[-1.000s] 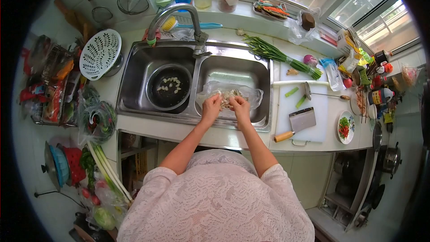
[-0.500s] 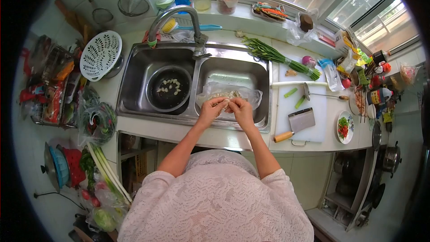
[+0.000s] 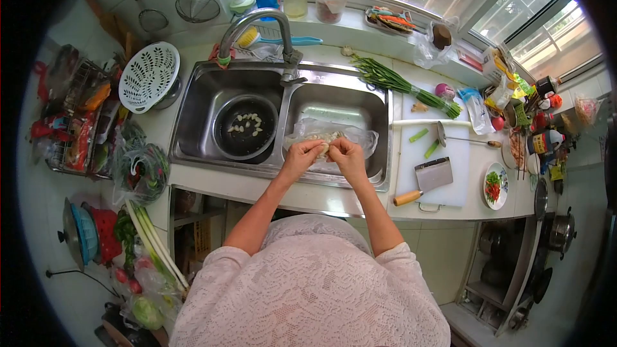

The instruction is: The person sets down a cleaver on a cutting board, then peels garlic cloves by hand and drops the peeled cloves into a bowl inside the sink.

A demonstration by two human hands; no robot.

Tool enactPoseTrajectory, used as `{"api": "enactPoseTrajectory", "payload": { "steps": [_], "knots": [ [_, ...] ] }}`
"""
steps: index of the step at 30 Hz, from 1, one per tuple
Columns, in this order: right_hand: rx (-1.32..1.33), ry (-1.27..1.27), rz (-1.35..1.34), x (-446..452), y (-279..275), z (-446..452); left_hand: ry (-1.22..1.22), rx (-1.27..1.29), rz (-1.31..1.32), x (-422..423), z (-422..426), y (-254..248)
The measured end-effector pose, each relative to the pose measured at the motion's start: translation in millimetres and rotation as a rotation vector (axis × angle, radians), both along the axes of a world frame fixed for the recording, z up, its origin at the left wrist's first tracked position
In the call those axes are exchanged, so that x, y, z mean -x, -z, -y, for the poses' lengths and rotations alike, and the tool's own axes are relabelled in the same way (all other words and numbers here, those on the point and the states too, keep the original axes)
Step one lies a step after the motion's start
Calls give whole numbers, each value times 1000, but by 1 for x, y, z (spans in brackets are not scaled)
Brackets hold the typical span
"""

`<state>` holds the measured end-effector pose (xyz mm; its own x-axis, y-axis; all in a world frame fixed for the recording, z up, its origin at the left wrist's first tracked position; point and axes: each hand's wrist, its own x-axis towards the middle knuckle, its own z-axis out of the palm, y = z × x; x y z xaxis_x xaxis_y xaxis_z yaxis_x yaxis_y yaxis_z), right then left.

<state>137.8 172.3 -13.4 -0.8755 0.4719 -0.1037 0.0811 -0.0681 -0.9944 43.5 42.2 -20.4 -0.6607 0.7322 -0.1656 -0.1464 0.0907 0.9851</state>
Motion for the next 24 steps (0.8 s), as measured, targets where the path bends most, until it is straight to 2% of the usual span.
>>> {"api": "enactPoseTrajectory", "payload": {
  "steps": [2,4,5,8,10,11,13,17,19,22,24],
  "knots": [
    [-28,26,0,1,3,0,4,-11,21,0,0,-2],
    [308,60,-45,1,-1,-1,27,-141,297,1,1,-2],
    [309,60,-45,1,0,1,27,-141,296,0,0,-2],
    [198,119,-35,3,6,6,-30,-150,257,-2,-4,-2],
    [-61,119,-59,3,6,11,-19,-103,-2,-4,-4,-1],
    [-60,119,-57,3,6,12,-19,-103,-1,-4,-4,-1],
    [8,152,-59,5,2,14,-5,-38,49,-2,-4,-2],
    [-17,157,-59,7,8,16,-85,-55,116,-2,-6,12],
    [27,187,-112,8,4,18,-126,-195,343,2,-4,15],
    [73,307,-86,10,13,11,-186,-232,351,6,-1,12],
    [6,276,-19,11,21,2,-151,-229,340,8,6,7]
  ]
}}
